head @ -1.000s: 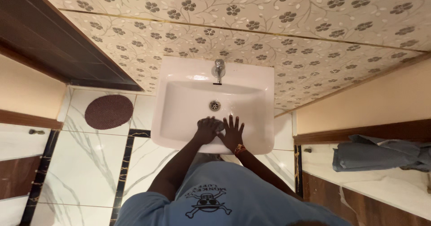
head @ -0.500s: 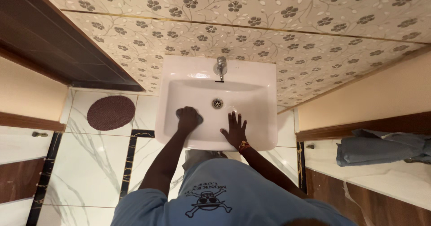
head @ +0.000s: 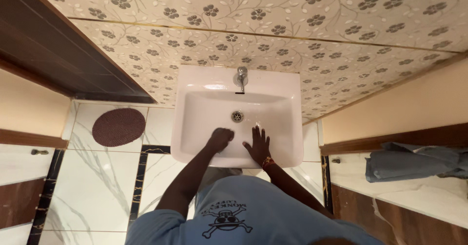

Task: The person cleans the interior and rim of a white ceramic sink using a small grey cloth, rubbing various surfaces of the basin and around the faucet by hand.

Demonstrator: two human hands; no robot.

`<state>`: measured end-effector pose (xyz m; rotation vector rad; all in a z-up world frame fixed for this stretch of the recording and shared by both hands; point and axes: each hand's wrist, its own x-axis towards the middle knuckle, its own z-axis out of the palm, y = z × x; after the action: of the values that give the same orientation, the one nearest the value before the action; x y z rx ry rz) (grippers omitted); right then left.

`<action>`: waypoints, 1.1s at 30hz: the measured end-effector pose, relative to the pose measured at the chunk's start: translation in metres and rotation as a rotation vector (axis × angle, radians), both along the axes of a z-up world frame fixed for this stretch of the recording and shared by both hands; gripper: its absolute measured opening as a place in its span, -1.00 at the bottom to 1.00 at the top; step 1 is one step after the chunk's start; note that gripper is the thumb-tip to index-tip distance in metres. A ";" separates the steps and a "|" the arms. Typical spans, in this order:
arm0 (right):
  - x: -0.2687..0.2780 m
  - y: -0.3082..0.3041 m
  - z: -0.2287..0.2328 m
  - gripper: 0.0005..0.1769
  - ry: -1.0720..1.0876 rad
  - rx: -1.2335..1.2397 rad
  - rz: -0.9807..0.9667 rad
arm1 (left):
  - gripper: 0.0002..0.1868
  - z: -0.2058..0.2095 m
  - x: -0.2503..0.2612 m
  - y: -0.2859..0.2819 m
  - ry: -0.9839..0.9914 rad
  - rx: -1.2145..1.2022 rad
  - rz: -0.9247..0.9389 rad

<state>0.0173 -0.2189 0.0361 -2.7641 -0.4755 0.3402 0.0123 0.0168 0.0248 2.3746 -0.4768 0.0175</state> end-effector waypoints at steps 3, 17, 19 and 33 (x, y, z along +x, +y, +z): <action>0.001 -0.001 0.005 0.03 0.024 0.100 -0.006 | -0.83 0.004 -0.011 0.025 -0.231 -0.004 0.059; 0.001 0.009 0.031 0.01 0.046 -0.021 -0.105 | -0.52 0.015 0.019 0.082 -0.146 0.352 0.145; 0.002 0.011 0.033 0.01 0.046 -0.041 -0.157 | -0.46 0.016 0.035 0.083 -0.127 0.486 0.148; -0.001 0.010 0.021 -0.02 -0.133 -0.073 -0.339 | -0.21 -0.001 0.070 0.077 -0.070 0.373 -0.130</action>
<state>0.0164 -0.2093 0.0575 -2.8817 -0.0199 0.0942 0.0820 0.0940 0.0240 2.7067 -0.7201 -0.0527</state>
